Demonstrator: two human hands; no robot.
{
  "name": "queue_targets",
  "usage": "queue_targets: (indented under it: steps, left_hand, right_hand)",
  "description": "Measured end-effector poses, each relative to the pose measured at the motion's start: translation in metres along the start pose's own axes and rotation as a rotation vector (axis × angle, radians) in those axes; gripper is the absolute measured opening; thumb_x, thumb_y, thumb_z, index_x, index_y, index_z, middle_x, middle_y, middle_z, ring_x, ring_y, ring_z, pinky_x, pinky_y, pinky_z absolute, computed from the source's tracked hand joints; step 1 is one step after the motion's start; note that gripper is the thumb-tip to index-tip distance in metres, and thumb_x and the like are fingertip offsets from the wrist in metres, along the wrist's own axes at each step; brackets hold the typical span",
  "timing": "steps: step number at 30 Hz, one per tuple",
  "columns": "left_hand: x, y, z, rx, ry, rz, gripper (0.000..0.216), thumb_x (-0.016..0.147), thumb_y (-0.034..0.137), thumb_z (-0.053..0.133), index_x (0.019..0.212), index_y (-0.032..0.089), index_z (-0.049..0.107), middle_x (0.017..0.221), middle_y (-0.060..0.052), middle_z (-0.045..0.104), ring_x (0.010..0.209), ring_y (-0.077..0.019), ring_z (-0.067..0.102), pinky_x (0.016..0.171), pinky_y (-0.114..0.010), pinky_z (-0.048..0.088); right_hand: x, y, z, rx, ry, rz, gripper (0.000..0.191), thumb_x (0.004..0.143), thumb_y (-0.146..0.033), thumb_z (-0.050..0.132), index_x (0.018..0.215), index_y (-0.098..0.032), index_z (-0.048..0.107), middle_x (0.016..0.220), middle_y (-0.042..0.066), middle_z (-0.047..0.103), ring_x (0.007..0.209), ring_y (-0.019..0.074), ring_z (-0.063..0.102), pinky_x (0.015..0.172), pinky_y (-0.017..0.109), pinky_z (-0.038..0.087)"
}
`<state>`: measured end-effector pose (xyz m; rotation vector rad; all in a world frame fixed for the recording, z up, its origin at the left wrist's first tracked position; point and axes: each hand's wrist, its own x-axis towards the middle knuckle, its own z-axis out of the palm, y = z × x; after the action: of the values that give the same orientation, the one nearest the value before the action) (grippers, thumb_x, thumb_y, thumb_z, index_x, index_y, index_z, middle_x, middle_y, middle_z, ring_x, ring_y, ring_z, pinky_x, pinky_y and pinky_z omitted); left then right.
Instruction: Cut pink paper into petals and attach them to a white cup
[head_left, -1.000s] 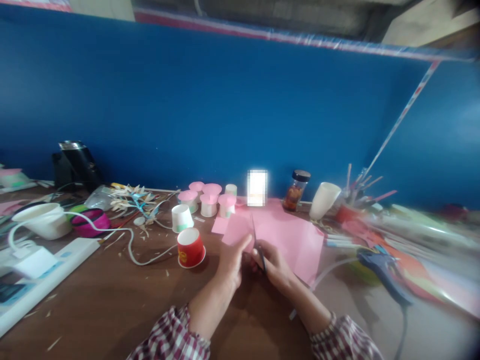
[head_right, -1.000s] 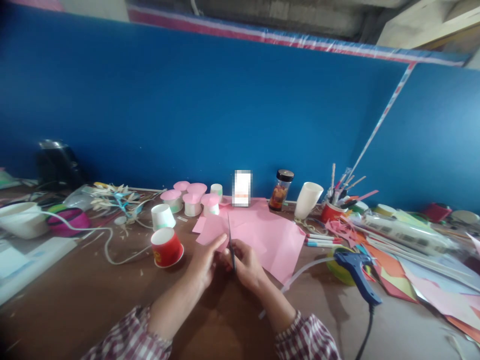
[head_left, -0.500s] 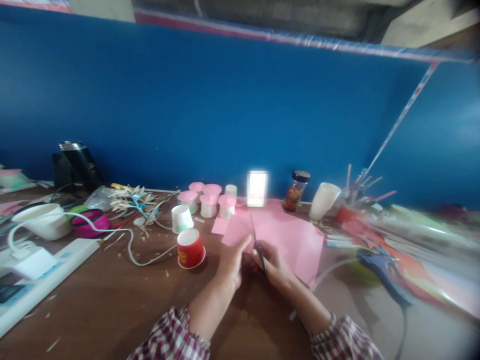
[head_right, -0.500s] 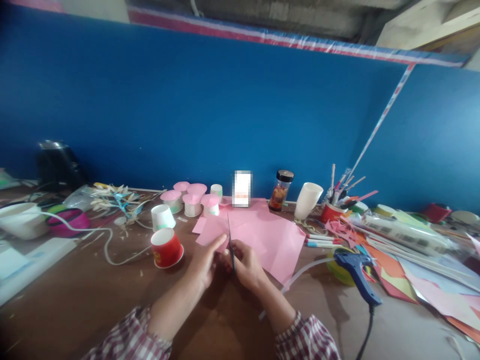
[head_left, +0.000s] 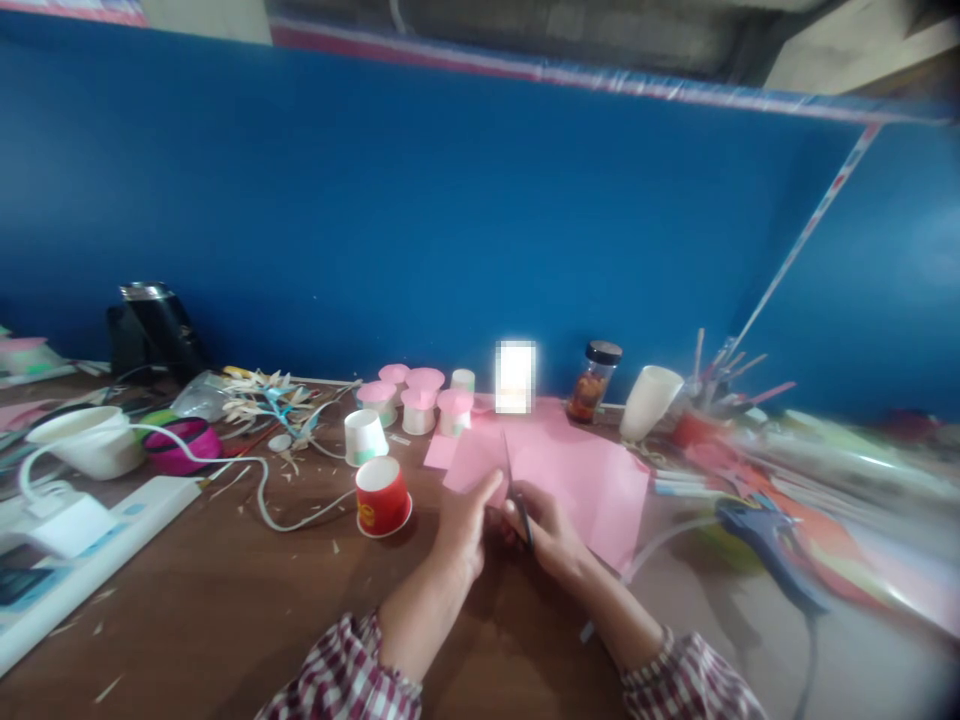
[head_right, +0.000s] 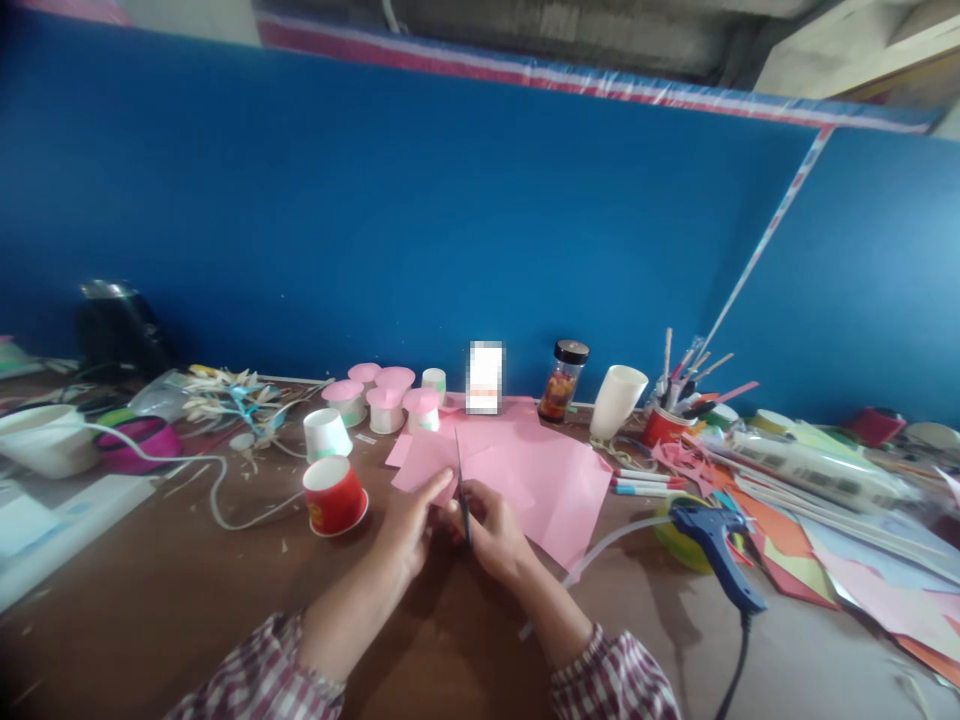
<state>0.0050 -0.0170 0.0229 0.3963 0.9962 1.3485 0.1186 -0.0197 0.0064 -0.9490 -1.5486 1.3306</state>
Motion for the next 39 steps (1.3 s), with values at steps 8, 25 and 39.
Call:
queue_targets:
  steps: [8, 25, 39]
  left_hand:
    - [-0.0018, 0.0014, 0.0013, -0.003, 0.001, 0.012, 0.024, 0.058, 0.027, 0.075, 0.058, 0.015, 0.055, 0.040, 0.002, 0.053, 0.029, -0.0136, 0.048, 0.029, -0.023, 0.037]
    - [0.0013, -0.0001, -0.0010, 0.003, -0.045, 0.028, 0.024, 0.060, 0.029, 0.075, 0.060, 0.013, 0.057, 0.041, 0.000, 0.055, 0.031, -0.0158, 0.051, 0.031, -0.026, 0.040]
    - [0.0014, 0.0002, -0.0001, -0.004, 0.012, 0.044, 0.027, 0.058, 0.029, 0.078, 0.064, 0.014, 0.057, 0.045, 0.001, 0.057, 0.033, -0.0137, 0.052, 0.031, -0.023, 0.039]
  right_hand:
    - [0.0016, 0.0041, -0.0005, -0.004, 0.012, -0.008, 0.040, 0.079, -0.055, 0.062, 0.079, -0.016, 0.055, 0.062, -0.002, 0.055, 0.053, 0.0110, 0.052, 0.049, 0.023, 0.044]
    - [0.0000, 0.0026, -0.0024, -0.022, 0.014, -0.006, 0.038, 0.080, -0.053, 0.062, 0.073, -0.016, 0.053, 0.058, -0.002, 0.054, 0.050, 0.0101, 0.050, 0.047, 0.022, 0.040]
    - [0.0006, 0.0084, -0.0021, 0.000, 0.026, 0.017, 0.039, 0.079, -0.054, 0.063, 0.076, -0.016, 0.053, 0.057, -0.002, 0.055, 0.049, 0.0102, 0.050, 0.046, 0.022, 0.039]
